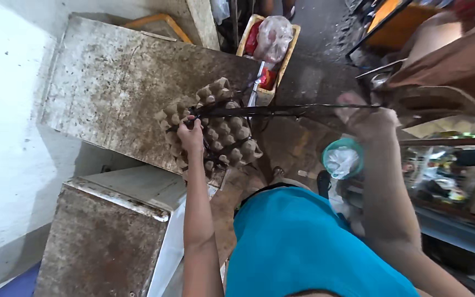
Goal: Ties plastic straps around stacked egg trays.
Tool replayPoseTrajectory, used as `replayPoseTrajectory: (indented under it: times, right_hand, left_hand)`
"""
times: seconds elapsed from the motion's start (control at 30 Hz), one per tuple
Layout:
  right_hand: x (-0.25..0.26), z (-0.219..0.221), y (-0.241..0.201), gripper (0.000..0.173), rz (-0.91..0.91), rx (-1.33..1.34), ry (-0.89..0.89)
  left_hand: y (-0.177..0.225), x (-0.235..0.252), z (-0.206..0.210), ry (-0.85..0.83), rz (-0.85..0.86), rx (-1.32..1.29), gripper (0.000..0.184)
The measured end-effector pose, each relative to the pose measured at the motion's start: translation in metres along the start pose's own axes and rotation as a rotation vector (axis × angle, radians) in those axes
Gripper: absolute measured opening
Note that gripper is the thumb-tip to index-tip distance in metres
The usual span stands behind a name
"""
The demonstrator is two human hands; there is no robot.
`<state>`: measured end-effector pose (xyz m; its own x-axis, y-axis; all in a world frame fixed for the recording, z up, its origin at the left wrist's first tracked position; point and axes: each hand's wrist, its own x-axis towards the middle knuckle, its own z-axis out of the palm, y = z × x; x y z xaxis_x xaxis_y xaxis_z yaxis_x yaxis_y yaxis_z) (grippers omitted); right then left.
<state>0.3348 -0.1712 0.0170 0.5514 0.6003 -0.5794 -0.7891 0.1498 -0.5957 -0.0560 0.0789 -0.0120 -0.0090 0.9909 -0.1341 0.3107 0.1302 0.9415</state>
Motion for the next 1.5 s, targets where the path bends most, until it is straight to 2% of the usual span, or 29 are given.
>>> replayPoseTrajectory:
  times: [0.07, 0.13, 0.17, 0.2, 0.23, 0.27, 0.3, 0.37, 0.47, 0.53, 0.57, 0.6, 0.63, 0.67, 0.7, 0.73, 0.77, 0.8, 0.87, 0.9, 0.97, 1.03, 1.07, 1.13, 1.2, 1.27, 1.37, 1.43, 1.5]
  right_hand:
    - [-0.013, -0.033, 0.007, 0.051, 0.06, -0.238, 0.04]
    - [-0.015, -0.047, 0.02, 0.04, -0.021, -0.375, 0.102]
    - [-0.015, -0.044, 0.028, 0.044, -0.123, -0.558, 0.15]
    - [-0.014, -0.034, 0.034, 0.059, -0.246, -0.745, 0.25]
    - [-0.013, -0.023, 0.035, 0.077, -0.308, -0.842, 0.333]
    - [-0.015, -0.013, 0.03, 0.081, -0.295, -0.844, 0.355]
    - [-0.022, -0.002, 0.018, 0.077, -0.216, -0.756, 0.296]
    - [-0.041, 0.01, -0.01, 0.067, -0.122, -0.389, 0.166]
    - [-0.064, 0.003, -0.044, 0.078, -0.092, 0.162, 0.133]
    - [-0.07, -0.027, -0.048, 0.092, -0.03, 0.157, 0.069]
    - [-0.071, -0.047, -0.047, 0.094, 0.0, 0.017, 0.064]
    - [-0.072, -0.067, -0.046, 0.082, 0.021, -0.246, 0.105]
    - [-0.071, -0.081, -0.043, 0.062, 0.029, -0.624, 0.204]
    - [-0.071, -0.089, -0.042, 0.05, 0.062, -1.09, 0.261]
    - [-0.076, -0.084, -0.042, 0.043, 0.073, -1.503, 0.28]
    - [-0.085, -0.066, -0.039, 0.037, 0.022, -1.751, 0.275]
    - [-0.093, -0.044, -0.031, 0.034, -0.114, -1.849, 0.226]
    - [-0.097, -0.018, -0.02, 0.033, -0.314, -1.833, 0.129]
    - [-0.088, 0.042, 0.015, 0.03, -0.669, -1.644, -0.164]
    - [-0.07, 0.07, 0.04, 0.029, -0.769, -1.568, -0.317]
    - [-0.027, 0.115, 0.092, 0.041, -0.74, -1.617, -0.598]
    - [-0.001, 0.146, 0.131, 0.061, -0.563, -1.749, -0.724]
    - [0.005, 0.156, 0.143, 0.056, -0.519, -1.802, -0.738]
    - [0.005, 0.163, 0.148, 0.039, -0.567, -1.884, -0.785]
    - [-0.013, 0.157, 0.134, 0.031, -0.569, -1.934, -0.925]
    - [-0.051, 0.138, 0.118, 0.029, -0.553, -1.978, -1.07]
    - [-0.11, 0.074, 0.086, 0.019, -0.78, -1.852, -1.138]
    - [-0.139, 0.025, 0.046, 0.02, -0.819, -1.789, -1.024]
    - [-0.153, -0.026, -0.003, 0.027, -0.725, -1.788, -0.792]
  left_hand:
    - [-0.002, 0.0, 0.003, 0.001, 0.067, 0.211, 0.027]
    - [0.001, -0.005, 0.007, 0.039, 0.097, 0.363, 0.03]
    - [0.004, -0.009, 0.009, 0.053, 0.106, 0.411, 0.032]
    - [0.006, -0.012, 0.011, 0.065, 0.124, 0.462, 0.034]
    - [0.006, -0.014, 0.013, 0.078, 0.148, 0.515, 0.035]
    - [0.006, -0.016, 0.015, 0.094, 0.174, 0.557, 0.035]
    - [0.005, -0.016, 0.018, 0.112, 0.207, 0.586, 0.034]
    - [0.001, -0.015, 0.021, 0.135, 0.265, 0.613, 0.033]
    - [-0.004, -0.016, 0.026, 0.16, 0.291, 0.624, 0.033]
    - [-0.003, -0.014, 0.027, 0.164, 0.288, 0.628, 0.033]
    - [-0.004, -0.015, 0.027, 0.163, 0.292, 0.635, 0.033]
    - [-0.005, -0.015, 0.027, 0.158, 0.291, 0.645, 0.033]
    - [-0.005, -0.013, 0.027, 0.152, 0.288, 0.655, 0.033]
    - [-0.005, -0.011, 0.027, 0.147, 0.287, 0.663, 0.032]
    - [-0.004, -0.012, 0.028, 0.143, 0.29, 0.669, 0.032]
    - [-0.005, -0.012, 0.029, 0.145, 0.297, 0.667, 0.031]
    - [-0.005, -0.013, 0.03, 0.141, 0.287, 0.662, 0.031]
    - [-0.003, -0.014, 0.032, 0.14, 0.274, 0.654, 0.031]
    - [-0.003, -0.014, 0.033, 0.142, 0.251, 0.645, 0.032]
    - [-0.004, -0.014, 0.032, 0.142, 0.255, 0.642, 0.032]
    - [-0.005, -0.014, 0.03, 0.132, 0.277, 0.643, 0.033]
    - [-0.004, -0.013, 0.03, 0.126, 0.279, 0.665, 0.033]
    - [-0.004, -0.013, 0.03, 0.133, 0.274, 0.673, 0.033]
    - [-0.005, -0.012, 0.031, 0.146, 0.275, 0.685, 0.032]
    - [-0.006, -0.012, 0.032, 0.156, 0.291, 0.684, 0.032]
    - [-0.005, -0.011, 0.033, 0.152, 0.237, 0.695, 0.036]
    - [-0.002, -0.011, 0.037, 0.182, 0.23, 0.701, 0.032]
    - [0.002, -0.013, 0.037, 0.178, 0.226, 0.708, 0.032]
    - [0.005, -0.013, 0.038, 0.163, 0.208, 0.692, 0.032]
